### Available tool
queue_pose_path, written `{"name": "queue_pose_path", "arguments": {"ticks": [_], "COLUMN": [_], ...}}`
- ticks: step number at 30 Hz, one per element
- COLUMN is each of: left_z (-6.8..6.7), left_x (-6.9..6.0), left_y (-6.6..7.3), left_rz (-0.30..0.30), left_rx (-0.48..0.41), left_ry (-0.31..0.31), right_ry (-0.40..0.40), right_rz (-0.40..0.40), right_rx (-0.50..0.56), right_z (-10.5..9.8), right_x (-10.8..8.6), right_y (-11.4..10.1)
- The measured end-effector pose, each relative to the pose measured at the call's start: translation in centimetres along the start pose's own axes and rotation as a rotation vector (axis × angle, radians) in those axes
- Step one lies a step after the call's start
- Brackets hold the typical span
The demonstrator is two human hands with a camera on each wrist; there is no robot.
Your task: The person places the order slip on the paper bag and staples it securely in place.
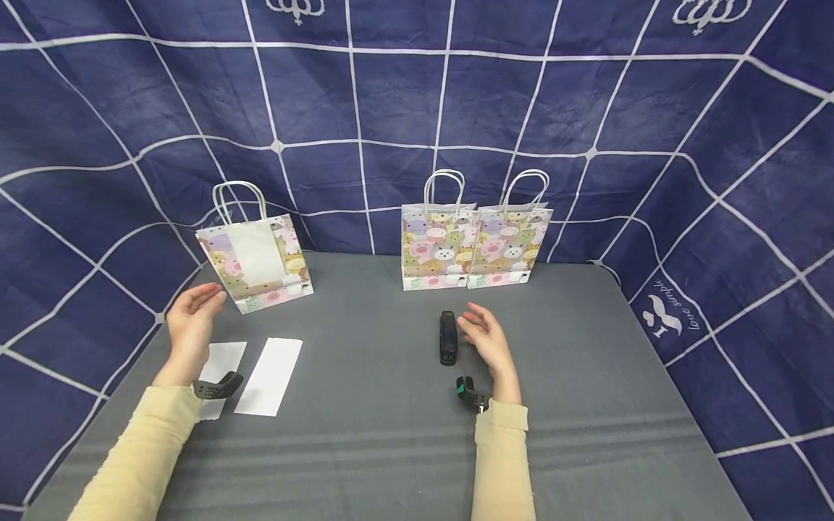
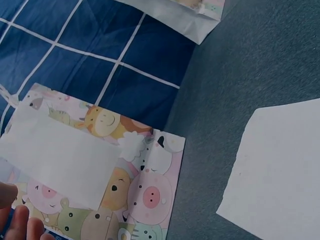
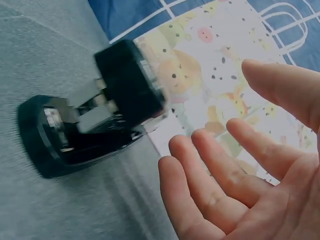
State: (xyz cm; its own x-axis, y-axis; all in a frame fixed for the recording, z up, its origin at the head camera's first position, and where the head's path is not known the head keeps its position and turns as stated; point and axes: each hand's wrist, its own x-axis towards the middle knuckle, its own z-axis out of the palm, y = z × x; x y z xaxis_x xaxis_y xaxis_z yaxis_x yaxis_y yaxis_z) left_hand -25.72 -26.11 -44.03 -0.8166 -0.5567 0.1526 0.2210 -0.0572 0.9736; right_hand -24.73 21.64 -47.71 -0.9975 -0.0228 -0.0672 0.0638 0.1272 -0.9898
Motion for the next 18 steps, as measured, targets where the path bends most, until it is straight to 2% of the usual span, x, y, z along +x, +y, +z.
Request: {"name": "queue_pose_path", "arguments": {"ticks": [8,11,18], "left_z": [-0.2,-0.3,-1.0], "left_x": [-1.7,-2.5,-4.0], "left_y": [-0.3,-0.4,-1.1], "left_rz": [-0.030,-0.029,-0.069], "left_rx": [0.057,0.095,0.121], "left_ry": [-0.065,-0.072,-0.075], "right_ry": [-0.012,-0.017,-0.035], "right_rz": [-0.041,-0.062,-0.094], "right_rx": [-0.046,-0.061,-0.098], "right_z": [-0.6,-0.9,-1.4], "right_x": [1.3,2.2,3.5], "right_y": [-2.3,-2.6,-4.5]}}
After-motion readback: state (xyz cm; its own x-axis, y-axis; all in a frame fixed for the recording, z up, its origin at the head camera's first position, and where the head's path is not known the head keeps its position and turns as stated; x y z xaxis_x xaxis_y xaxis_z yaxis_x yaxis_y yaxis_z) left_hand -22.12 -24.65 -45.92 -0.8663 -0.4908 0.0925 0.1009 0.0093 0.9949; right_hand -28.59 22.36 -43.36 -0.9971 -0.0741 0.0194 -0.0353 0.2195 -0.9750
